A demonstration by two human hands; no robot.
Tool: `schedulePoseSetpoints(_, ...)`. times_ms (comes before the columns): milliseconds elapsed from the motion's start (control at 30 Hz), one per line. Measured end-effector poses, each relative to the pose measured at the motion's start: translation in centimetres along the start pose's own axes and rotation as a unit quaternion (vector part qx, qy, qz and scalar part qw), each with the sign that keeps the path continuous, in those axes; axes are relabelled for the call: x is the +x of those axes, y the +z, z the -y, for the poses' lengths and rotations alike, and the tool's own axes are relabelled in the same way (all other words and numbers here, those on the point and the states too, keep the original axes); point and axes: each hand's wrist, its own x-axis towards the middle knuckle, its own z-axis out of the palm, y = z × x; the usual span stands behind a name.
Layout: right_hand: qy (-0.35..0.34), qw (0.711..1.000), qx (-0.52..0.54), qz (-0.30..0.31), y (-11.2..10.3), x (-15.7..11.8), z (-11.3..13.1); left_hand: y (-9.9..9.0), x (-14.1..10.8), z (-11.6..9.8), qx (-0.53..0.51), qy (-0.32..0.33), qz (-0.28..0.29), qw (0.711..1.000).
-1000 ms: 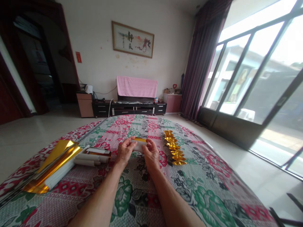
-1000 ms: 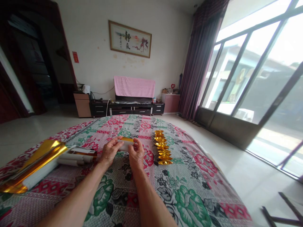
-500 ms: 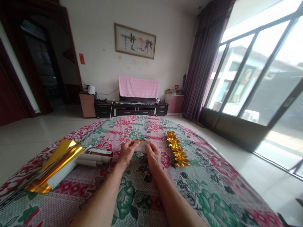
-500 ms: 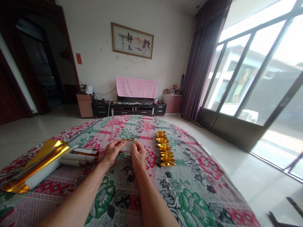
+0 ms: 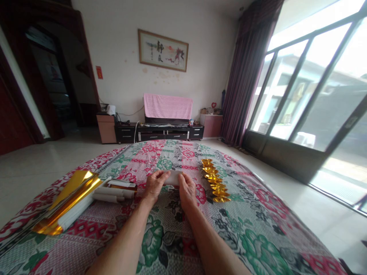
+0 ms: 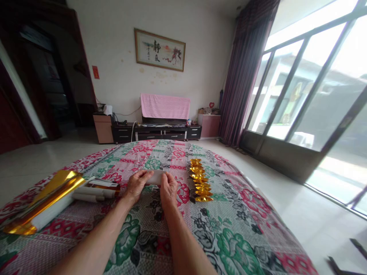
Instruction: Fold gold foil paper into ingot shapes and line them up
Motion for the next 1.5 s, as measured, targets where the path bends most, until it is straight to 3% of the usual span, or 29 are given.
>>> schedulePoseSetpoints(800,0.021,1.000,0.013,-0.006,0.0,0.0,0.3,0.0,0.0,0.0,-0.022,-0.006,-0.001,1.000)
schedulePoseSetpoints(1100,0.064,0.996,0.063,0.004,0.1,-0.2,0.9,0.1,-0.3,-0.8,-0.094,-0.036,0.009,0.995)
schedulePoseSetpoints(1333,0.037,0.999,0.023,-0.033,0.2,-0.3,0.9,0.0,-0.5,-1.4,-0.150,-0.044,0.037,0.987)
schedulePoseSetpoints(1500,0.020,0.999,0.024,-0.023,0.2,-0.3,0.9,-0.1,-0.3,-1.3,-0.159,-0.044,0.036,0.986)
